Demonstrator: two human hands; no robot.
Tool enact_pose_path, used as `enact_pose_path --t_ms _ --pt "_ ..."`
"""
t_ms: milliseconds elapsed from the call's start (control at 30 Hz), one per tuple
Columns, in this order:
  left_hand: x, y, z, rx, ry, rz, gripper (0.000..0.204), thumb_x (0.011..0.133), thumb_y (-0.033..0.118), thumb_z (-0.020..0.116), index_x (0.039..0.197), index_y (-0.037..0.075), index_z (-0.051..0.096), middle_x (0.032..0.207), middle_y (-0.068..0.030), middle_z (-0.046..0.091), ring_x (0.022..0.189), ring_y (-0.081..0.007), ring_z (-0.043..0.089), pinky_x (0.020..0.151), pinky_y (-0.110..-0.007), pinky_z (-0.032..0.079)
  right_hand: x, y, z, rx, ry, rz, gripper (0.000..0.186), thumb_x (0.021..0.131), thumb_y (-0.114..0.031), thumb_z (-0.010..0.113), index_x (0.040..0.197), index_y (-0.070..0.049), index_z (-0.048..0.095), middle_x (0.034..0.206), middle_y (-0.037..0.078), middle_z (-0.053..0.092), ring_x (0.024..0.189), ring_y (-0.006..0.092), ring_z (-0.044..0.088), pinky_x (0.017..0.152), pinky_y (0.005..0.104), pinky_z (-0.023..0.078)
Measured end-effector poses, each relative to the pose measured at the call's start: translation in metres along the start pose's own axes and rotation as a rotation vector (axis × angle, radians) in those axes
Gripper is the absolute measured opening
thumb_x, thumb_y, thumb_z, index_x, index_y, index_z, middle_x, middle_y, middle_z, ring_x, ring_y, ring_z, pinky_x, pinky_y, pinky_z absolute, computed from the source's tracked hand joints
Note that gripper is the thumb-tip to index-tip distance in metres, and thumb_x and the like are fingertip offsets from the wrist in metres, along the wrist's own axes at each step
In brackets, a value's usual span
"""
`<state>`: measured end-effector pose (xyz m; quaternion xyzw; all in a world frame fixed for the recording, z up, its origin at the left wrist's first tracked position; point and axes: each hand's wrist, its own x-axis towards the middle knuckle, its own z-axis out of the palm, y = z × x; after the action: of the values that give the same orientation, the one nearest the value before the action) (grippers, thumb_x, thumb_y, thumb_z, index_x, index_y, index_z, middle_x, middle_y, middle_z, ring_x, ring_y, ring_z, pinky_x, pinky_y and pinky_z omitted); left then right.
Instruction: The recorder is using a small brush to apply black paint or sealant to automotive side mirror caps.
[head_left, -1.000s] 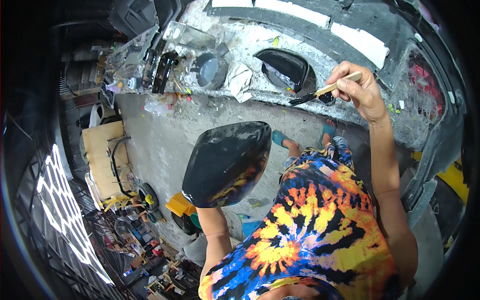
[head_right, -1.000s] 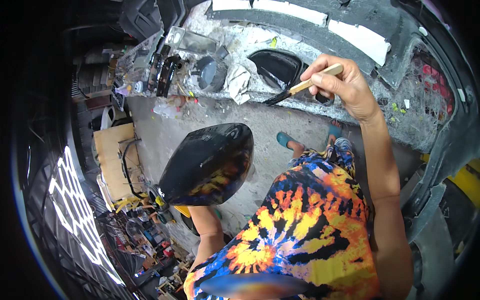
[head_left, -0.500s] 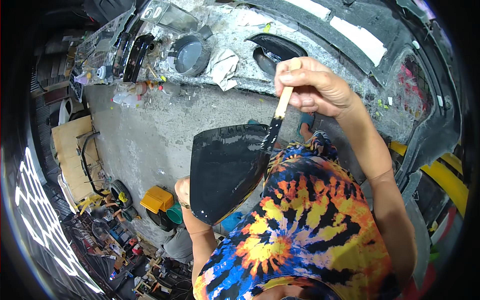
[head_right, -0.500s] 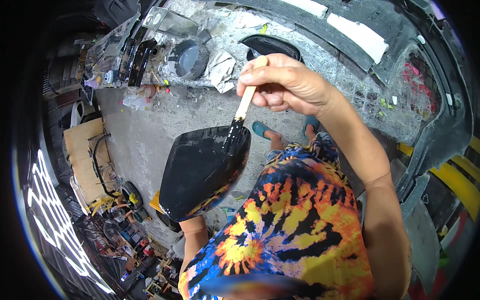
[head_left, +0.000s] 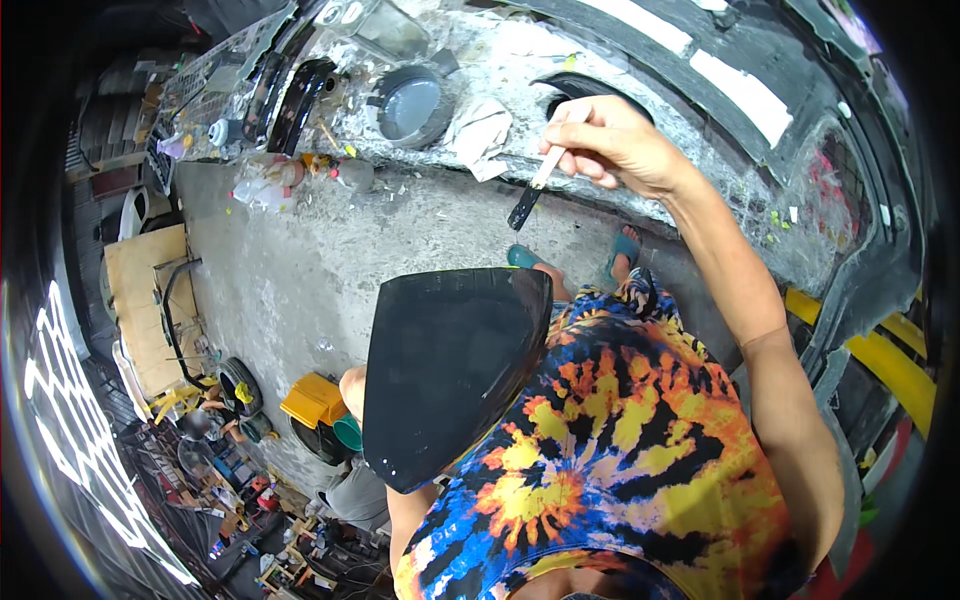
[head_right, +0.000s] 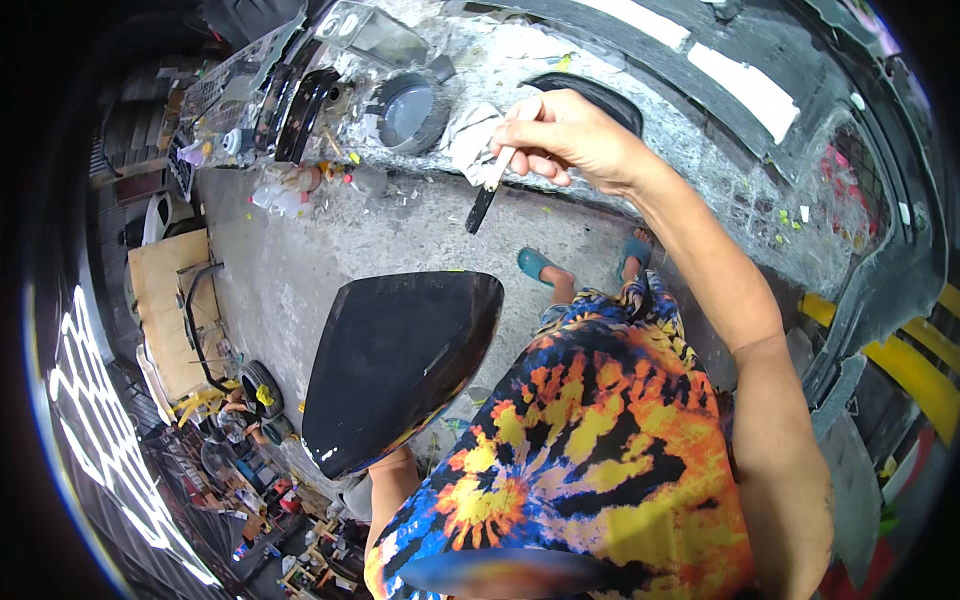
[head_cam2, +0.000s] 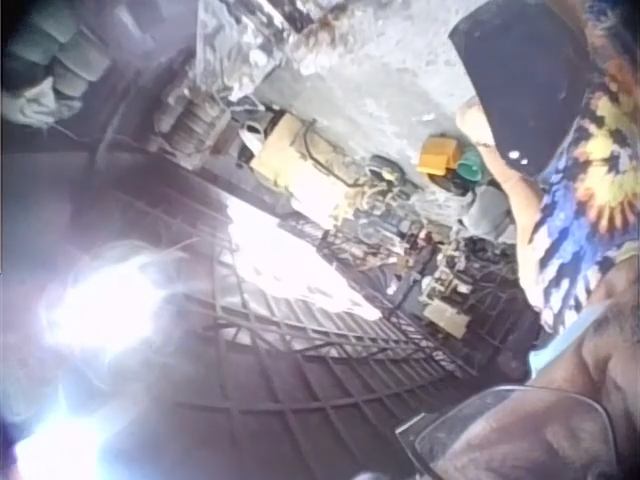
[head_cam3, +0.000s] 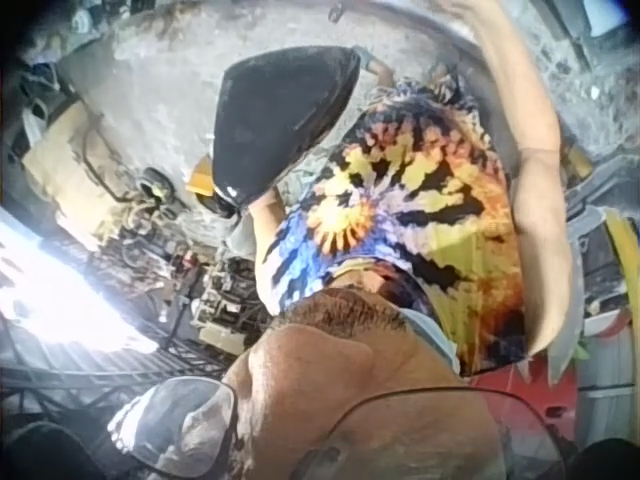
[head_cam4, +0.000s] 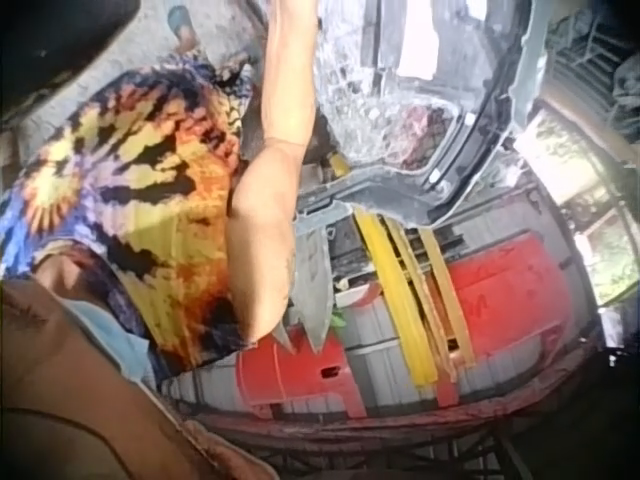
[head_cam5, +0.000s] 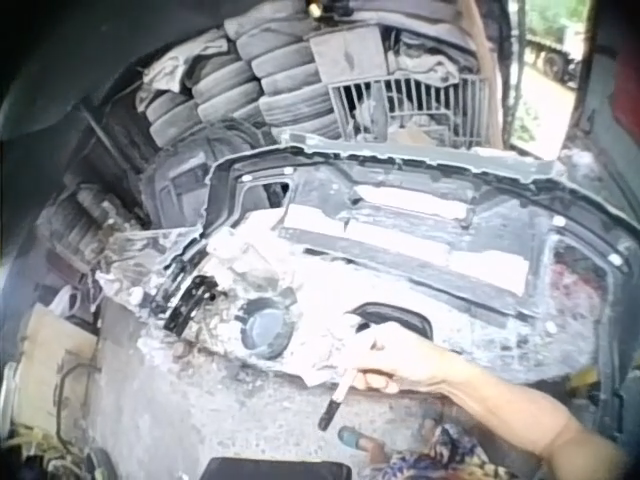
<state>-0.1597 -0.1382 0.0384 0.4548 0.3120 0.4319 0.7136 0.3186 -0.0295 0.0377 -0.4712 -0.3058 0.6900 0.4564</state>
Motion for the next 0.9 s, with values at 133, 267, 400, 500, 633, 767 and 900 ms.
enact_pose_path --t_ms 133,267,400,500,633,767,900 --pt "0.011 -0.003 -0.001 -0.007 -0.074 -0.001 0.008 0.08 0.002 0.065 0.084 -0.004 0.062 0.084 -0.0154 0.062 0.079 -0.0308 0.059 0.07 -0.04 0.044 -0.007 -0.011 0.008 0.35 -0.259 -0.03 0.023 0.09 -0.018 0.059 0.091 0.004 0.063 0.063 0.003 0.056 0.042 -0.0002 0.04 0.032 0.0133 0.028" --pt "0.035 -0.006 -0.004 -0.014 -0.196 -0.016 0.007 0.08 0.001 0.065 0.083 -0.004 0.062 0.083 -0.0153 0.062 0.078 -0.0308 0.058 0.069 -0.04 0.044 -0.003 0.003 0.022 0.286 -0.296 0.064 0.022 0.09 -0.019 0.06 0.089 0.003 0.062 0.063 0.003 0.056 0.041 0.0006 0.038 0.031 0.0141 0.027" --pt "0.072 -0.002 -0.004 0.019 -0.4 -0.036 0.006 0.08 0.0 0.066 0.082 -0.004 0.062 0.082 -0.0153 0.062 0.077 -0.0307 0.058 0.069 -0.04 0.044 0.012 0.019 0.017 0.158 -0.026 0.091 0.022 0.09 -0.021 0.06 0.088 0.001 0.062 0.065 0.002 0.057 0.046 0.0012 0.041 0.036 0.0155 0.03" --pt "0.107 -0.005 -0.001 0.054 -0.598 -0.06 0.006 0.08 0.0 0.066 0.082 -0.004 0.062 0.081 -0.0152 0.062 0.077 -0.0307 0.058 0.068 -0.039 0.044 0.005 0.026 0.004 0.108 0.047 0.001 0.02 0.09 -0.021 0.06 0.087 -0.001 0.062 0.064 0.0 0.055 0.045 0.0011 0.038 0.036 0.016 0.027" --pt "0.152 -0.001 -0.006 0.07 -0.813 -0.057 0.005 0.08 -0.001 0.066 0.081 -0.004 0.063 0.081 -0.0151 0.062 0.076 -0.0307 0.058 0.068 -0.039 0.044 0.008 0.032 0.009 0.119 0.062 -0.115 0.019 0.09 -0.021 0.06 0.088 -0.002 0.061 0.062 -0.002 0.053 0.044 0.001 0.036 0.036 0.016 0.026" --pt "0.177 -0.004 0.002 0.059 -0.919 -0.092 0.006 0.08 -0.006 0.063 0.087 -0.007 0.062 0.081 -0.0152 0.06 0.073 -0.0256 0.057 0.063 -0.036 0.045 0.006 0.031 0.018 0.127 0.124 -0.141 0.019 0.09 -0.021 0.059 0.089 -0.003 0.062 0.064 -0.001 0.056 0.047 0.0004 0.04 0.038 0.0147 0.03" --pt "0.191 0.001 0.015 0.132 -0.973 0.001 0.013 0.081 -0.009 0.06 0.095 -0.009 0.061 0.088 -0.016 0.059 0.074 -0.0231 0.058 0.061 -0.034 0.046 -0.001 0.033 0.019 0.142 0.172 -0.18 0.017 0.091 -0.02 0.059 0.09 -0.004 0.062 0.064 -0.002 0.057 0.047 -0.0002 0.043 0.038 0.0144 0.03"
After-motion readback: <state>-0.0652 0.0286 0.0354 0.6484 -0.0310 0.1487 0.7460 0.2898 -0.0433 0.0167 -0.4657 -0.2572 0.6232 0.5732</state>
